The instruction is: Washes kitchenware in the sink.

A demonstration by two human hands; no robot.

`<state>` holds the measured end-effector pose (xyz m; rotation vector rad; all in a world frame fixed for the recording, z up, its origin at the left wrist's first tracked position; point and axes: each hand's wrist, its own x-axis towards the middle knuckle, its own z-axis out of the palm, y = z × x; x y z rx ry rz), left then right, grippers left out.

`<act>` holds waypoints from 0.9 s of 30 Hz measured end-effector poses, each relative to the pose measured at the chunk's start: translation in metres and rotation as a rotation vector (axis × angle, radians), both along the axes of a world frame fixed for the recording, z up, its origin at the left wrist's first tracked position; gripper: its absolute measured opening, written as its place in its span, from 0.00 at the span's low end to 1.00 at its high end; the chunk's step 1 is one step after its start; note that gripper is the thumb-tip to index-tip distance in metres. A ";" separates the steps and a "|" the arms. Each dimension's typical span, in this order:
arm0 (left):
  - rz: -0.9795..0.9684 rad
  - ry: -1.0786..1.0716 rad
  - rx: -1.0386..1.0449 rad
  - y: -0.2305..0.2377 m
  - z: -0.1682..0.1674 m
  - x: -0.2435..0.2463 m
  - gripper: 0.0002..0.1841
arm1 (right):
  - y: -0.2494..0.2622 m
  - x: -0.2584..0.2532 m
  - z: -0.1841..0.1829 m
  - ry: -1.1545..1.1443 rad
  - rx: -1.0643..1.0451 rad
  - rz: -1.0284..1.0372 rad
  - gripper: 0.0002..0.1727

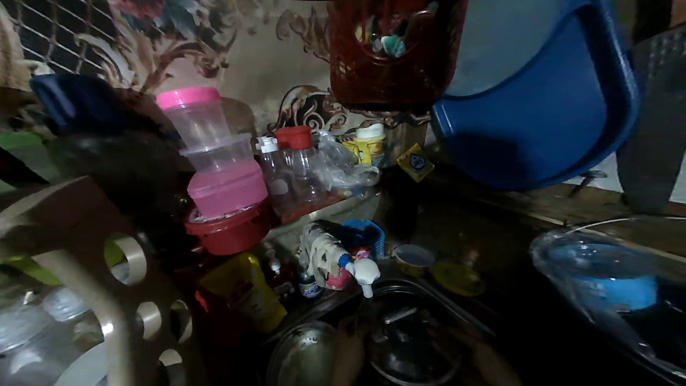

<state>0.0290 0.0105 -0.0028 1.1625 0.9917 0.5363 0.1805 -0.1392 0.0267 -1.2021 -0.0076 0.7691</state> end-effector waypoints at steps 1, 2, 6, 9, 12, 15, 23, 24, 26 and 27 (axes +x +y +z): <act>-0.018 0.015 0.005 -0.001 0.001 0.002 0.22 | -0.006 0.000 -0.001 0.002 -0.002 -0.007 0.26; -0.036 0.029 0.020 -0.002 0.002 0.003 0.21 | -0.011 0.001 -0.001 0.002 -0.002 -0.006 0.26; -0.075 0.046 0.084 -0.005 0.009 -0.008 0.21 | -0.022 -0.005 -0.007 -0.030 -0.038 0.025 0.28; -0.036 0.066 0.102 -0.007 0.025 -0.030 0.21 | -0.020 -0.017 -0.016 -0.056 -0.092 0.109 0.26; 0.056 0.094 0.170 -0.012 0.045 -0.052 0.20 | -0.013 -0.034 -0.024 -0.026 -0.122 0.201 0.25; 0.170 0.075 0.234 -0.017 0.050 -0.070 0.19 | -0.004 -0.052 -0.027 0.006 0.029 0.285 0.21; 0.625 -0.034 -0.010 -0.035 0.042 -0.083 0.23 | 0.039 -0.086 -0.004 -0.085 0.077 0.281 0.27; 0.630 -0.056 -0.043 -0.037 0.048 -0.086 0.25 | 0.044 -0.087 -0.004 -0.096 0.080 0.285 0.27; 0.619 -0.162 -0.100 -0.033 0.041 -0.091 0.30 | 0.053 -0.089 -0.003 -0.200 0.108 0.255 0.24; 0.618 -0.245 -0.128 -0.029 0.030 -0.091 0.33 | 0.057 -0.087 -0.003 -0.253 0.138 0.244 0.23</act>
